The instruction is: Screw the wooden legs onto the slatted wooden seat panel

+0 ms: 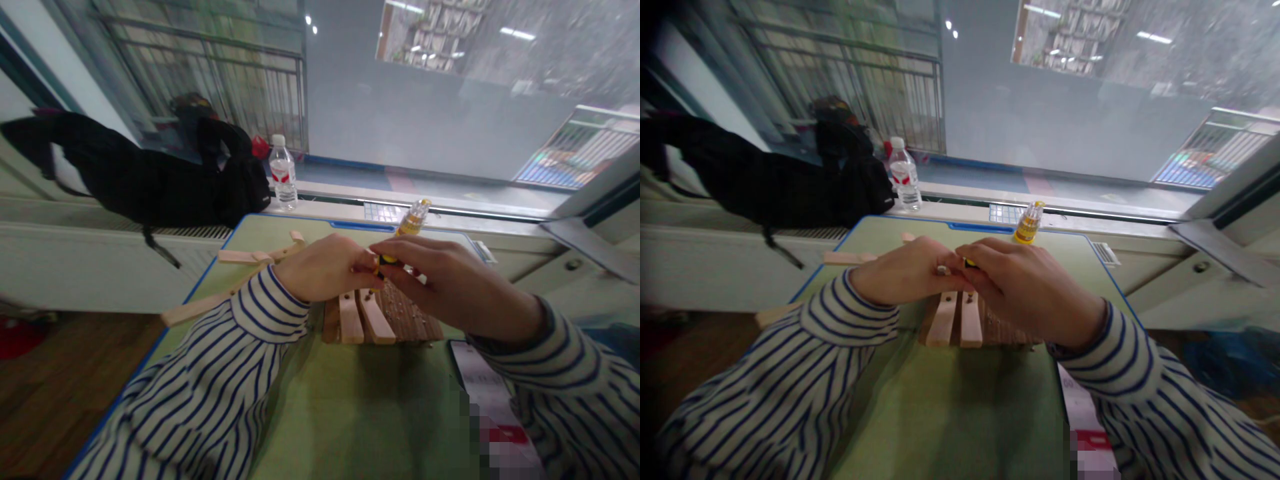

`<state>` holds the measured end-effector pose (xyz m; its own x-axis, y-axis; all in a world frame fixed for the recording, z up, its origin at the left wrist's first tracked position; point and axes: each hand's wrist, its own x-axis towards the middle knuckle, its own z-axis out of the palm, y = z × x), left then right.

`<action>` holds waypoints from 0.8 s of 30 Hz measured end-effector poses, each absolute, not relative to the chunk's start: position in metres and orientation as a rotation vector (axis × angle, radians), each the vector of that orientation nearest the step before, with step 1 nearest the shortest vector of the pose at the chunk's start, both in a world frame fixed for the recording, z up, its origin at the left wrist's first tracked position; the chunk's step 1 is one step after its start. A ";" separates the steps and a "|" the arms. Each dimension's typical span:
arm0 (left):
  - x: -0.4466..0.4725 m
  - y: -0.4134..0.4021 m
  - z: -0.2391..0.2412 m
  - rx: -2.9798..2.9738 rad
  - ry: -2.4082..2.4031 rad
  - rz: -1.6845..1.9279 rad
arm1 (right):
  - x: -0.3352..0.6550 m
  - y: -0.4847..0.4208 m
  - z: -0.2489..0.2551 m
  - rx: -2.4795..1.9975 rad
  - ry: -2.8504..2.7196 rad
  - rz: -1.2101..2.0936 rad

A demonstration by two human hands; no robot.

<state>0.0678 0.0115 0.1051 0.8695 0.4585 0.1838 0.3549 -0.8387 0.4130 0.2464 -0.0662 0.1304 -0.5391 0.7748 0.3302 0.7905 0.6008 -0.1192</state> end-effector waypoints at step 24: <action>0.068 0.011 0.106 2.630 0.593 0.353 | 0.245 -0.063 0.125 -1.377 -2.404 -0.105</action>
<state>0.0678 0.0108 0.1057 0.8769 0.4566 0.1504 0.3501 -0.8210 0.4510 0.2450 -0.0632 0.1251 -0.4558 0.8188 0.3489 0.8461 0.5203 -0.1155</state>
